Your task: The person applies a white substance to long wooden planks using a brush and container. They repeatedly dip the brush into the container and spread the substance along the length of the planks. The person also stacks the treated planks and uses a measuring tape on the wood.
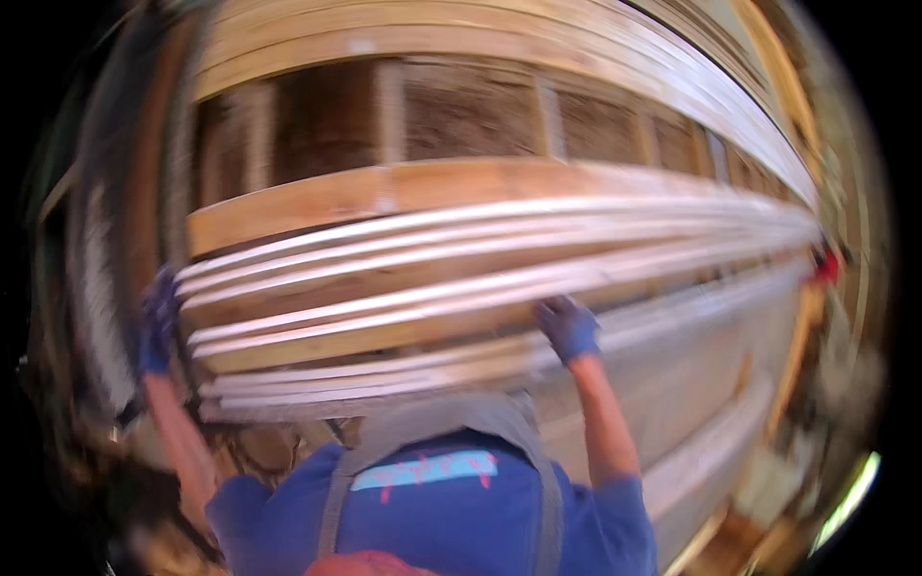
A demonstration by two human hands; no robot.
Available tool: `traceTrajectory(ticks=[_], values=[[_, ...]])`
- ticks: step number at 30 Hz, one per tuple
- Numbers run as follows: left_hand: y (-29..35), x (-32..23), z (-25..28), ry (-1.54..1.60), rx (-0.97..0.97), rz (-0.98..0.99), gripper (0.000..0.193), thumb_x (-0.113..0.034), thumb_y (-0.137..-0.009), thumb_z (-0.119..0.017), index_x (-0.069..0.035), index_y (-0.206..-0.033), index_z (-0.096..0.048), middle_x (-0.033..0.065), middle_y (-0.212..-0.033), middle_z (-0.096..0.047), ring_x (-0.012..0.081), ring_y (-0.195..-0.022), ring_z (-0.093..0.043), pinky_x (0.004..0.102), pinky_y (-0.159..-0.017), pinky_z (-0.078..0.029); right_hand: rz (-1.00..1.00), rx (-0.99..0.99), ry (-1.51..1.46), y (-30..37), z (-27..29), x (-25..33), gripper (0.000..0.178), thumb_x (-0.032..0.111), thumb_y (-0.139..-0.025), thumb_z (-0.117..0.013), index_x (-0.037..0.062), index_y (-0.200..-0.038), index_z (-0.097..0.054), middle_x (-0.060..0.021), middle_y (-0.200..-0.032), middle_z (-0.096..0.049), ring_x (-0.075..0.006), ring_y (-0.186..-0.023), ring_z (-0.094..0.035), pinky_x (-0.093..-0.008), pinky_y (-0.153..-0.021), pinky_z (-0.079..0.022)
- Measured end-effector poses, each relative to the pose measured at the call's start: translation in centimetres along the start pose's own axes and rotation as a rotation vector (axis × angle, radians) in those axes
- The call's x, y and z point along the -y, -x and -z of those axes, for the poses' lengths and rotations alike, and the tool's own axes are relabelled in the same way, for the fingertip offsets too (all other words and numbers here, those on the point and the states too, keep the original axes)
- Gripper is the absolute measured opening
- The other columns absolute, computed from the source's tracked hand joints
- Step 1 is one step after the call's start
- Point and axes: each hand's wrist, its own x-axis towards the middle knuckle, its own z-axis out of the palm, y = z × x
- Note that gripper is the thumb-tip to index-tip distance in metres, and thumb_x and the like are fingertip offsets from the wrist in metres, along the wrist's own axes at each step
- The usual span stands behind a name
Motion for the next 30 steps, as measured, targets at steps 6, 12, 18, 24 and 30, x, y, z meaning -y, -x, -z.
traceTrajectory(ticks=[6,12,18,24,30], values=[[2.4,-2.5,-8.2,0.383,-0.048,-0.033,0.083,-0.07,-0.093,-0.02,-0.007,-0.145,-0.039,0.0106,-0.139,-0.048,0.0207,-0.127,-0.046,0.034,-0.112,-0.029,0.01,-0.178,-0.179,4.4,0.1,-3.0,0.009,0.01,-0.086,-0.067,0.0064,-0.078,-0.064,0.0001,-0.065,-0.057,-0.006,-0.056,-0.047,-0.0255,-0.05,-0.04],[-2.2,-2.7,-8.9,0.135,-0.195,0.072,0.088,-0.072,-0.093,-0.017,-0.004,-0.143,-0.04,0.012,-0.139,-0.049,0.0216,-0.125,-0.048,0.035,-0.109,-0.033,0.106,-0.207,-0.029,-1.1,-1.7,-2.8,0.012,0.014,-0.086,-0.066,0.006,-0.077,-0.062,-0.0109,-0.069,-0.061,-0.0295,-0.063,-0.059,-0.037,-0.059,-0.046],[-13.1,-4.6,-8.2,0.241,-0.15,0.082,0.087,-0.07,-0.094,-0.019,-0.001,-0.14,-0.043,0.0121,-0.135,-0.053,0.022,-0.123,-0.049,0.0334,-0.108,-0.033,0.289,-0.203,0.484,-8.5,0.1,-0.5,0.012,0.029,-0.091,-0.059,0.0191,-0.092,-0.066,-0.0087,-0.093,-0.062,-0.0343,-0.076,-0.063,-0.0455,-0.064,-0.051],[-22.6,-5.3,-7.4,0.054,-0.224,-0.155,0.09,-0.073,-0.092,-0.023,-0.001,-0.142,-0.04,0.0119,-0.139,-0.049,0.0234,-0.124,-0.048,0.0317,-0.109,-0.031,0.044,-0.359,0.214,-12.1,1.1,2.1,0.032,0.043,-0.087,-0.062,0.012,-0.087,-0.067,-0.0153,-0.086,-0.069,-0.0345,-0.079,-0.066,-0.0468,-0.069,-0.051],[-21.4,-6.0,-7.1,0.262,0.138,0.039,0.091,-0.076,-0.089,-0.025,-0.004,-0.145,-0.035,0.0128,-0.14,-0.048,0.0226,-0.126,-0.048,0.0351,-0.106,-0.037,-0.565,0.216,-1.521,-8.5,-4.0,-1.1,0.042,0.04,-0.085,-0.069,0.0156,-0.117,-0.059,-0.0096,-0.11,-0.065,-0.031,-0.091,-0.063,-0.0475,-0.072,-0.052]])
